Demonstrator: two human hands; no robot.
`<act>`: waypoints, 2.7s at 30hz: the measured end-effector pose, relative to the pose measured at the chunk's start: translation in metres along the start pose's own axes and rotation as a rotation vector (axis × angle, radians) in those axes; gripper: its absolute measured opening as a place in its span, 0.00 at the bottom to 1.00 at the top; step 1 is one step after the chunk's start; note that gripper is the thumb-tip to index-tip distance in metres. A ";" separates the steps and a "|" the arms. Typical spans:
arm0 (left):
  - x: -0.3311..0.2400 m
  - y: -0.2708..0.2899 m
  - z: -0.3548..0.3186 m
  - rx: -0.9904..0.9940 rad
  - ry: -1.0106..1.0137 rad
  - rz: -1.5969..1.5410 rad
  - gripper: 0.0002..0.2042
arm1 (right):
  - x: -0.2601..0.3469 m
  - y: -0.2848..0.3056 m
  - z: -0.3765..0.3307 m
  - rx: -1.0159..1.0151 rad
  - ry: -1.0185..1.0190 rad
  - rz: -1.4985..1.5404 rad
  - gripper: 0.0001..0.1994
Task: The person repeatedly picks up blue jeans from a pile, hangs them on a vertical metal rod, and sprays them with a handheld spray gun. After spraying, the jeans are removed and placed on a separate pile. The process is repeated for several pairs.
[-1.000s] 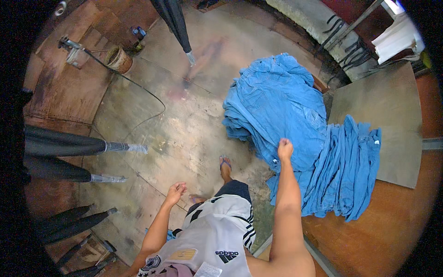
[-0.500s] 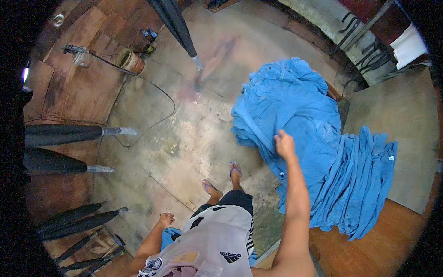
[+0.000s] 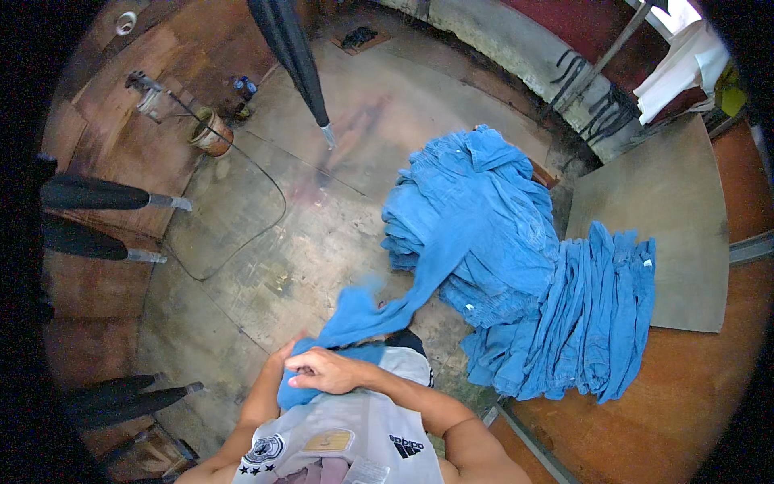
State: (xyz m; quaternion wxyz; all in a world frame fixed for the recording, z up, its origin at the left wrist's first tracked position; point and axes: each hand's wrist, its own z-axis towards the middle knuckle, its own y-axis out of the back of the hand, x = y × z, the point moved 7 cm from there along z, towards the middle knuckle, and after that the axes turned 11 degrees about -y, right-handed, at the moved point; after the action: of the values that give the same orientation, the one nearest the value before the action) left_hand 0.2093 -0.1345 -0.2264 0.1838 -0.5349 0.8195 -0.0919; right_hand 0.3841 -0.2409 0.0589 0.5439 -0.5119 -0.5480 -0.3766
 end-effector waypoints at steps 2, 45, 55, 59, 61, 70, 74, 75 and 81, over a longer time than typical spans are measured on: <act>0.013 0.041 -0.007 0.027 0.021 0.013 0.24 | 0.012 -0.023 0.013 0.032 0.054 0.015 0.17; -0.152 0.260 -0.088 -0.648 -0.544 1.123 0.13 | -0.215 0.037 0.477 -0.201 -0.533 -0.988 0.20; -0.226 0.305 -0.078 -0.772 -0.687 0.908 0.11 | -0.230 0.075 0.590 -0.170 -0.133 -1.699 0.07; -0.144 0.445 0.030 -0.894 -0.162 0.481 0.14 | -0.307 0.001 0.551 0.336 -0.296 -1.835 0.17; -0.089 0.487 0.097 -0.906 -0.234 -0.558 0.15 | -0.311 -0.049 0.536 0.460 -0.080 -1.026 0.10; -0.281 0.473 0.268 -0.817 -0.641 0.337 0.11 | -0.487 0.169 0.623 -0.641 -1.091 -0.602 0.13; -0.337 0.434 0.291 -0.537 -0.644 0.149 0.24 | -0.502 0.239 0.655 -0.954 -1.065 -0.266 0.11; -0.337 0.433 0.294 -0.556 -0.659 0.096 0.24 | -0.498 0.237 0.663 -0.924 -1.045 -0.245 0.10; -0.194 0.528 0.265 -1.169 -0.987 -0.339 0.17 | -0.493 0.129 0.690 -0.536 -0.969 -0.248 0.03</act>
State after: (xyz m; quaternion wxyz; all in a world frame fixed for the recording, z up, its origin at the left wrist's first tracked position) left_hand -0.0601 0.2714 -0.6132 0.1987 -0.6418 0.4654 0.5762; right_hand 0.3072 0.3785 -0.5295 0.0330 -0.6783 -0.6761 -0.2857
